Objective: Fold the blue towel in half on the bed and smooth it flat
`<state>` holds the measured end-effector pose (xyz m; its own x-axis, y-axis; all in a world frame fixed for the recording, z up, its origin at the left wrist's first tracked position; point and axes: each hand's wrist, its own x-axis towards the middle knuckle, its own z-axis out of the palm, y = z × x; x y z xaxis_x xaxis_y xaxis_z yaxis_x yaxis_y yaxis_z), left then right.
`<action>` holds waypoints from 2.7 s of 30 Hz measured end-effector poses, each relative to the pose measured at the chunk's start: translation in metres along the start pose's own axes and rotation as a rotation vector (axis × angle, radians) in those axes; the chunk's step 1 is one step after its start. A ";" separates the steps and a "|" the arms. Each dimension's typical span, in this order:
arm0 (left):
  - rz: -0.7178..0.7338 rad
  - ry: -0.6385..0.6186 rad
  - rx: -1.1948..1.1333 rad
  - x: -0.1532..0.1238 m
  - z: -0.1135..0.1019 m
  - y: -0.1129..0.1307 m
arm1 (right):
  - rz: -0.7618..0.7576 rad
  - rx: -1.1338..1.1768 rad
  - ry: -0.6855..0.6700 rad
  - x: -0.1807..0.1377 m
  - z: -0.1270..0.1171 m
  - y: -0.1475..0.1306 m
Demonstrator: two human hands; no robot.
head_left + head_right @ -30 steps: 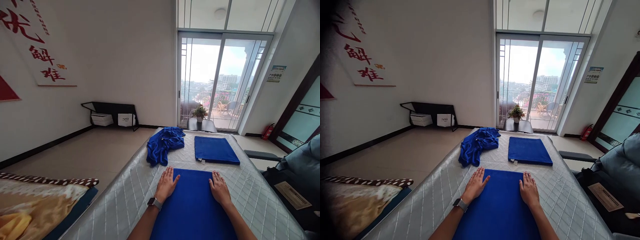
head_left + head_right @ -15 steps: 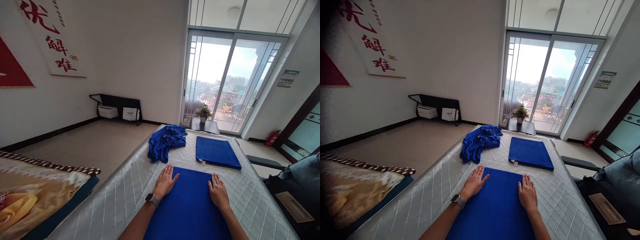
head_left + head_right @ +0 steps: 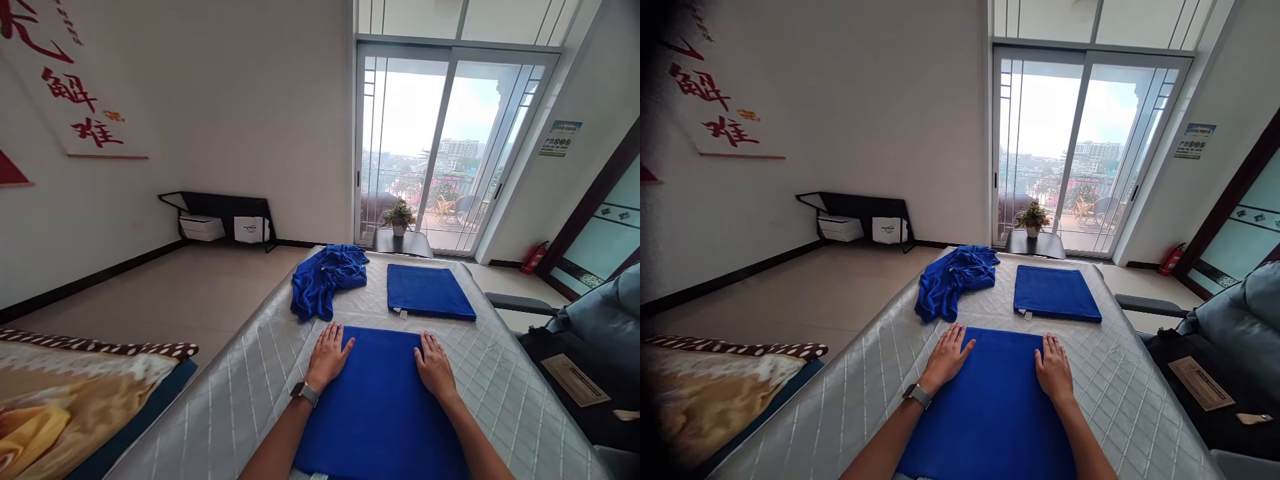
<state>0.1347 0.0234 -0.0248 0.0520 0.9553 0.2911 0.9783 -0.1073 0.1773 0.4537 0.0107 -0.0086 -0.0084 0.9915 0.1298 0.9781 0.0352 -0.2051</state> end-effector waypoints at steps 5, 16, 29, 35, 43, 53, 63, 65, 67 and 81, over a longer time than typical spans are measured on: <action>-0.014 -0.014 0.011 0.000 0.000 -0.001 | -0.009 0.013 0.006 0.001 0.000 0.000; 0.004 -0.029 0.018 0.001 -0.002 -0.004 | -0.001 0.025 0.002 -0.001 -0.002 -0.001; 0.027 -0.032 0.042 -0.002 -0.005 -0.006 | 0.008 0.011 -0.011 0.000 -0.002 -0.003; 0.024 -0.025 0.019 -0.002 -0.001 -0.007 | 0.013 0.005 -0.030 0.000 -0.003 -0.003; 0.019 -0.039 0.001 -0.001 0.000 -0.008 | 0.016 0.024 -0.030 0.000 -0.004 -0.004; 0.014 -0.044 0.019 -0.001 -0.002 -0.006 | 0.018 0.053 -0.021 -0.002 -0.006 -0.005; 0.021 -0.031 0.017 -0.002 -0.001 -0.006 | 0.023 0.047 -0.029 -0.001 -0.005 -0.004; 0.030 -0.025 0.016 -0.001 0.000 -0.008 | 0.024 0.052 -0.030 0.000 -0.005 -0.004; 0.035 -0.027 0.015 -0.001 0.002 -0.008 | 0.024 0.051 -0.032 0.000 -0.004 -0.004; 0.034 -0.024 0.047 -0.001 -0.002 -0.003 | 0.013 0.052 -0.039 -0.006 -0.015 -0.007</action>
<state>0.1315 0.0218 -0.0238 0.0894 0.9576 0.2739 0.9842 -0.1272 0.1233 0.4496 0.0027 0.0063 -0.0051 0.9960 0.0889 0.9661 0.0278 -0.2567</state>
